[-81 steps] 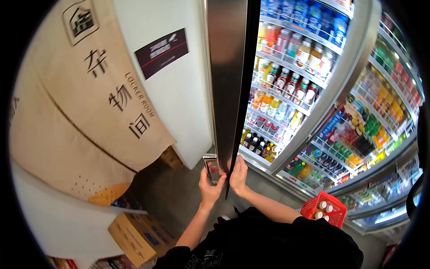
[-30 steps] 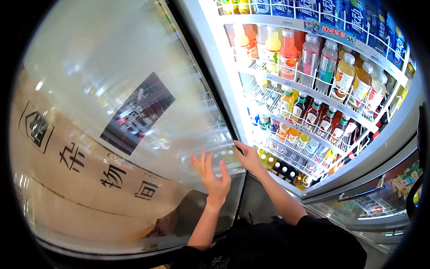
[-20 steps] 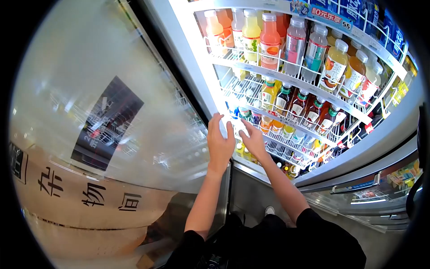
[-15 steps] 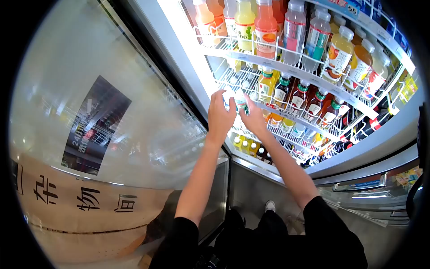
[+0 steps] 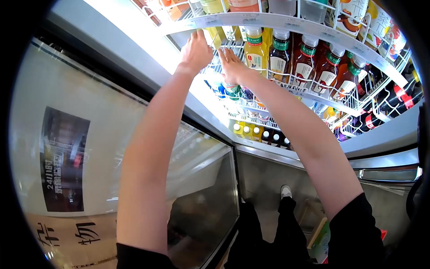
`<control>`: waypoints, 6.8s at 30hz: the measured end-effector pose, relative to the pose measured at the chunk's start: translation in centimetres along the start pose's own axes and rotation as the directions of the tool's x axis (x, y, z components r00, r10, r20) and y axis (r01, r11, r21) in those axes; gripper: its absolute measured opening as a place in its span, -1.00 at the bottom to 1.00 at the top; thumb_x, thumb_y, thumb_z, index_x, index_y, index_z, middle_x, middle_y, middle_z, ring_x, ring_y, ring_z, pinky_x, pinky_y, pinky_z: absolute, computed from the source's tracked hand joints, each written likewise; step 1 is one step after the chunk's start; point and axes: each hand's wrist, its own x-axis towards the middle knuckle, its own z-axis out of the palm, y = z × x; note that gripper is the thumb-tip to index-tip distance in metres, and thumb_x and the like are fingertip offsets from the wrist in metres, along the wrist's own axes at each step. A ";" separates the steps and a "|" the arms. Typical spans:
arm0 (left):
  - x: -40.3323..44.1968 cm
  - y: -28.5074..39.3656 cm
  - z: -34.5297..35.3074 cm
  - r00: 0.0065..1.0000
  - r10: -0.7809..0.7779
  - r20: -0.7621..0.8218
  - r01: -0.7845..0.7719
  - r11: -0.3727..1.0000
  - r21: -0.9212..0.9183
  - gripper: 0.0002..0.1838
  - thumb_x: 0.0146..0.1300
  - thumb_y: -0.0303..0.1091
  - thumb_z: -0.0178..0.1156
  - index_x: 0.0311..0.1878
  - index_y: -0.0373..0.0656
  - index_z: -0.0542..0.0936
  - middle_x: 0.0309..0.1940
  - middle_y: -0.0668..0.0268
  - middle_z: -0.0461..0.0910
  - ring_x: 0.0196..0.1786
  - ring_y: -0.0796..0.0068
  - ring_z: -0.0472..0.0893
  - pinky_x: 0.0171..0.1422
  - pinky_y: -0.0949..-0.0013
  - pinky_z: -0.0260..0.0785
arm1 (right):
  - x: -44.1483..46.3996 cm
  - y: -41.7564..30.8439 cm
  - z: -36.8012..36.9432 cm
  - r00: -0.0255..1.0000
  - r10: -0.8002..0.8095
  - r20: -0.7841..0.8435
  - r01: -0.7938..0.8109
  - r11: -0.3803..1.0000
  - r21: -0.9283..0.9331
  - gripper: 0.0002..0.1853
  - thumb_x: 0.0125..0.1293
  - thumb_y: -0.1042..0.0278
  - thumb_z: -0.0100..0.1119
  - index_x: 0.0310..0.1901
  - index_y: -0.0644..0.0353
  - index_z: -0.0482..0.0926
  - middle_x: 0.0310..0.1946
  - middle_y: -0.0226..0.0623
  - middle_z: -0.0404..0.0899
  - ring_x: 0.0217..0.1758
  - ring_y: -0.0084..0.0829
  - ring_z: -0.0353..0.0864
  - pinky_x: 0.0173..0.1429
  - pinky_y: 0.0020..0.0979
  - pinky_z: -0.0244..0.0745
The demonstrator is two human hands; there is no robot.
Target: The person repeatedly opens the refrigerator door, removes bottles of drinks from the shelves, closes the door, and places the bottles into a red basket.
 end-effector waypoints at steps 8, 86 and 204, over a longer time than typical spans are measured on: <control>4.2 -2.7 2.0 0.998 0.033 0.045 -0.039 0.987 0.154 -0.30 0.19 -0.32 0.13 0.35 -0.32 0.11 0.30 -0.15 0.24 0.25 -0.12 0.41 0.32 0.03 0.33 | 0.1 -0.2 0.8 0.999 0.038 -0.034 -0.045 0.963 -0.265 -0.07 0.36 0.19 -0.02 0.48 0.17 -0.49 0.50 0.13 -0.47 0.59 -0.11 -0.31 0.30 -0.22 0.44; -37.8 22.5 -27.8 0.579 -0.706 -0.409 0.787 0.615 0.051 -0.13 0.18 -0.41 0.25 0.49 -0.20 0.00 0.53 -0.05 -0.23 0.53 -0.27 -0.40 0.52 -0.20 -0.42 | -29.1 -11.0 -1.8 0.951 -0.306 0.036 0.044 0.251 0.967 -0.14 -0.06 0.28 0.53 0.27 0.25 0.27 0.01 -0.20 0.54 0.08 -0.37 0.55 0.18 -0.30 0.45; -33.3 69.5 -14.3 -0.104 0.954 -0.279 0.076 -0.272 -0.959 -0.63 0.07 -0.49 0.37 -0.03 -0.30 0.55 -0.21 0.21 0.66 -0.14 0.45 0.67 -0.09 0.39 0.57 | -83.7 -5.5 -4.3 -0.371 0.884 -0.285 -0.224 0.213 0.951 -0.19 -0.14 0.40 0.53 0.23 0.21 0.35 0.08 -0.20 0.53 0.18 -0.33 0.50 0.24 -0.31 0.42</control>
